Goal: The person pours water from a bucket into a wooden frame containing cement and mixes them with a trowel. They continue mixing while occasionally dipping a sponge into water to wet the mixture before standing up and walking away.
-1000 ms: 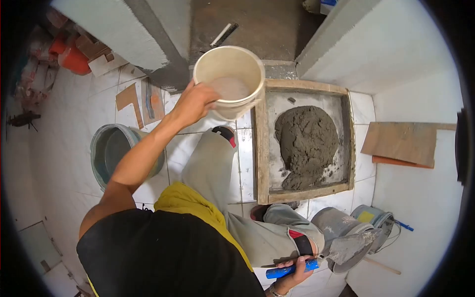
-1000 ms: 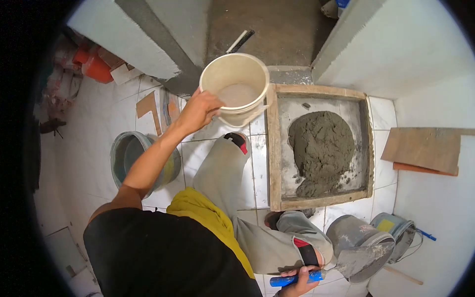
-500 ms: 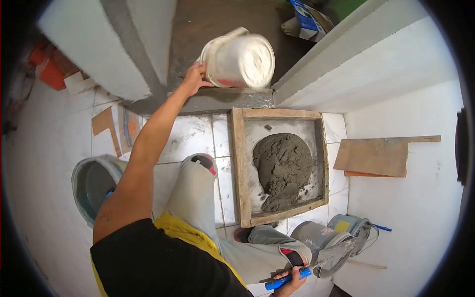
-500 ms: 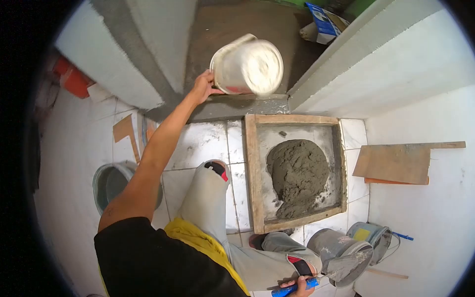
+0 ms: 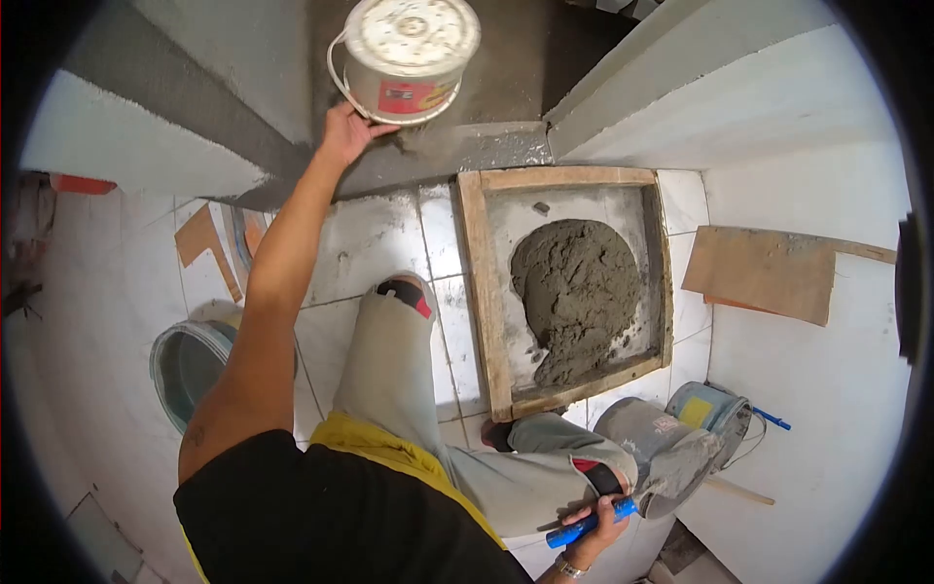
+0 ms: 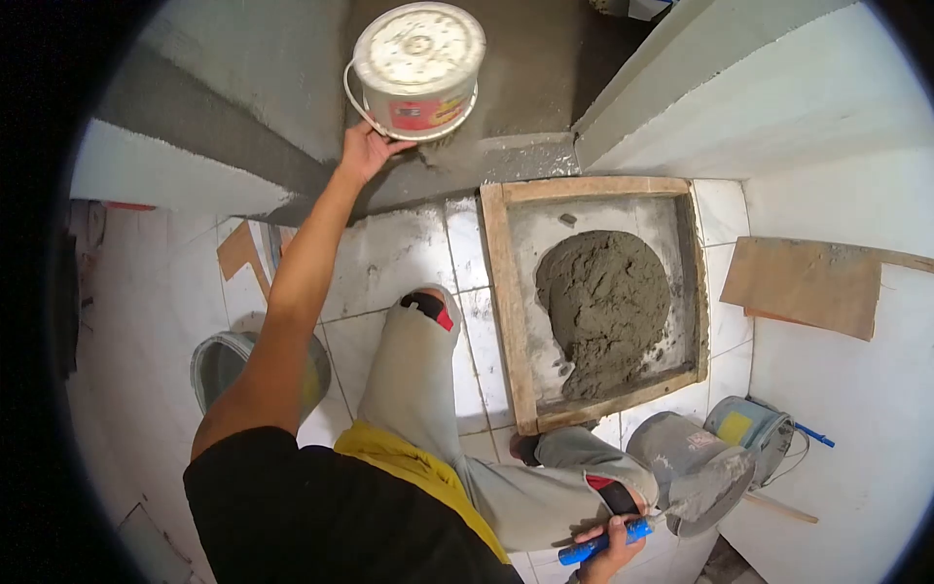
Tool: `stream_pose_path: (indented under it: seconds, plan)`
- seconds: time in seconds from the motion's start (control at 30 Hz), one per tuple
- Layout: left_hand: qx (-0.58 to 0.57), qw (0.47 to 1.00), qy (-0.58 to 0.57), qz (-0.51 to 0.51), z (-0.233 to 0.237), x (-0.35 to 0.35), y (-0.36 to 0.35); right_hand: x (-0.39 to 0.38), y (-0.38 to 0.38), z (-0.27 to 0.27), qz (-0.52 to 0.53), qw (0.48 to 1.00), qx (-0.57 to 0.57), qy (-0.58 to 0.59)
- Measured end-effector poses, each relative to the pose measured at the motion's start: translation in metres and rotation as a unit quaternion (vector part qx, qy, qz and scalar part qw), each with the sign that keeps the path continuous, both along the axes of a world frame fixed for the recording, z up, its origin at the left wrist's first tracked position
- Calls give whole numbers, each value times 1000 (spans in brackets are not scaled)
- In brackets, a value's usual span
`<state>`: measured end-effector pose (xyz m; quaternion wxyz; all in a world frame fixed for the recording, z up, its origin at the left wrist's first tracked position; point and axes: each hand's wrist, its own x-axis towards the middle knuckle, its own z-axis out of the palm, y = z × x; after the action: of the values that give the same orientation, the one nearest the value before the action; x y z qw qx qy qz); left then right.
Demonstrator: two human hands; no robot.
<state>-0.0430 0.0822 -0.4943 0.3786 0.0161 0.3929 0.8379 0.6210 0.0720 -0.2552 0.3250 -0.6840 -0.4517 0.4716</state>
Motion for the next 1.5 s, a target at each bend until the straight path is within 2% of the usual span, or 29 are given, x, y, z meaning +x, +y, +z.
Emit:
stream_pose_path:
  seconds: [0.07,0.1,0.17,0.2,0.23,0.27,0.33,0.4,0.47,0.53,0.57,0.63,0.67,0.77,0.8,0.9,0.97,1.0,1.03,1.1,1.17,1.23,1.27,1.33,1.43,1.5]
  plan:
    - [-51,992,111,33,16,-1,-13,1,2,2,25,1000,10,-7]
    - [-49,992,112,38,23,1,-16,6,1,3,17,1000,9,-5]
    - [-191,935,300,-6,39,5,-19,8,2,6,8,1000,2,8]
    - [-193,934,302,-4,48,9,-21,11,1,4,11,1000,1,10]
    - [-250,832,495,-33,55,16,-21,15,-1,3,10,1000,8,14]
    - [-293,687,662,-62,63,23,-19,18,-2,2,8,1000,16,18]
    - [-294,688,656,-97,69,43,-22,17,-8,4,-2,1000,12,9]
    - [-336,520,772,-143,65,58,-39,18,-9,6,-10,1000,15,2]
    - [-313,533,771,-154,62,87,-66,19,-15,8,-20,1000,10,-11]
    - [-326,585,718,-191,46,112,-99,21,-20,7,-38,999,-3,0]
    - [-330,582,717,-195,32,123,-110,28,-21,4,-25,1000,7,10]
    - [-315,663,650,-195,-2,137,-128,33,-22,-1,-5,999,25,22]
    - [-317,663,649,-196,-18,139,-131,32,-22,-2,-4,1000,22,22]
    - [-351,579,685,-268,-37,147,-124,28,-21,4,6,1000,16,-6]
    - [-351,583,684,-263,-35,151,-121,30,-20,6,14,1000,-19,-3]
    - [-347,582,706,-207,-14,149,-106,26,-18,14,20,998,-59,-22]
    - [-373,586,710,-114,-1,127,-81,40,-18,6,11,996,-73,-44]
    - [-387,688,610,-64,-10,106,-63,24,-19,8,-44,993,-83,-77]
    - [-391,774,497,-13,-23,73,-41,44,-17,1,-36,992,-93,-71]
    - [-443,761,466,87,-70,-3,4,53,-7,-6,-33,992,-100,-65]
    - [-524,725,433,112,-123,-74,44,16,2,13,-32,988,-118,-90]
    - [-626,623,465,61,-147,-115,67,-4,8,19,-33,987,-114,-106]
    - [-616,629,471,55,-157,-132,81,20,8,17,-11,983,-140,-116]
    - [-729,565,385,-37,-176,-160,103,-35,23,36,14,978,-138,-159]
    - [-758,541,353,-97,-195,-173,116,-48,30,37,15,974,-139,-179]
    - [-749,529,385,-102,-204,-177,112,-32,23,33,32,976,-103,-189]
